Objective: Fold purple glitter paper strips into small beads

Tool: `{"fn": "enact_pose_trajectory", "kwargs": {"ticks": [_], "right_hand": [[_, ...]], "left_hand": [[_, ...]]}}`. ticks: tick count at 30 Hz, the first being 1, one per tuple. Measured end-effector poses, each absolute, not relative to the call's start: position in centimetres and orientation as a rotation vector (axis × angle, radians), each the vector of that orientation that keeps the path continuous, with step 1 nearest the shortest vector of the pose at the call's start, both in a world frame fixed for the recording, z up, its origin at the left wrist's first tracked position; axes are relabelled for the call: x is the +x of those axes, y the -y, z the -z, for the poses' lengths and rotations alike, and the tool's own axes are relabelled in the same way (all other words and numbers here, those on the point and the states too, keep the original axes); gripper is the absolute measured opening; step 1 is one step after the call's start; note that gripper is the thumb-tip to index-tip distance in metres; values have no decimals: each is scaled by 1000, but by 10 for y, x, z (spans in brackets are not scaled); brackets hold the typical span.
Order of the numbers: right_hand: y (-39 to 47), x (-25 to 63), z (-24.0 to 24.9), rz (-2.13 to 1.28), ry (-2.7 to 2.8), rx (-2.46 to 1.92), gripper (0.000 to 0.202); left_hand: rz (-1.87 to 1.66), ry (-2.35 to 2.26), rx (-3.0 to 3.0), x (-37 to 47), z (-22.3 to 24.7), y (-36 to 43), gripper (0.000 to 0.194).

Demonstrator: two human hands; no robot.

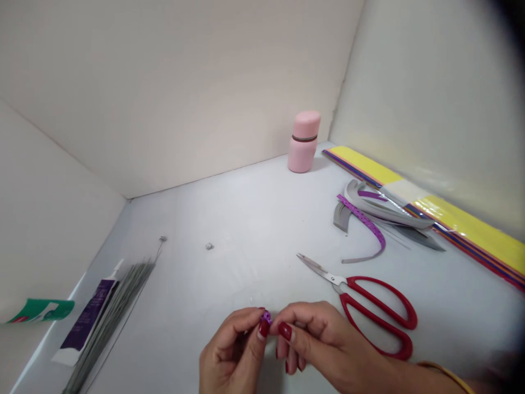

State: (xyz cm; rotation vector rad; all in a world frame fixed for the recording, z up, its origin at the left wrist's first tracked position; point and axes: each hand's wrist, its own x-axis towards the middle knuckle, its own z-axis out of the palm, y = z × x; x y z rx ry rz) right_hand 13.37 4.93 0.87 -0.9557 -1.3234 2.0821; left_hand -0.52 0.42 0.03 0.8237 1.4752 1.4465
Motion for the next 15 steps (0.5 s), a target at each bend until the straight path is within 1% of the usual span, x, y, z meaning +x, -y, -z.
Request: {"fn": "enact_pose_trajectory", "kwargs": {"ticks": [5,10,12,15], "right_hand": [[-47,135,1,-1914,1358,-967,15],[-49,138,6,-1671,1503,-906,6],[-52,138,4,-1681,1473,-921,7],[-54,136,0,-1860,1273,-937,11]], "left_hand": [[-1395,-1453,763,-4,0,-5,8],[-1396,-1338,740,1,0,-6,10],[-1360,-1341,605,1,-1,-8,14],[-1284,-1317,408,-2,-1,-11,20]]}}
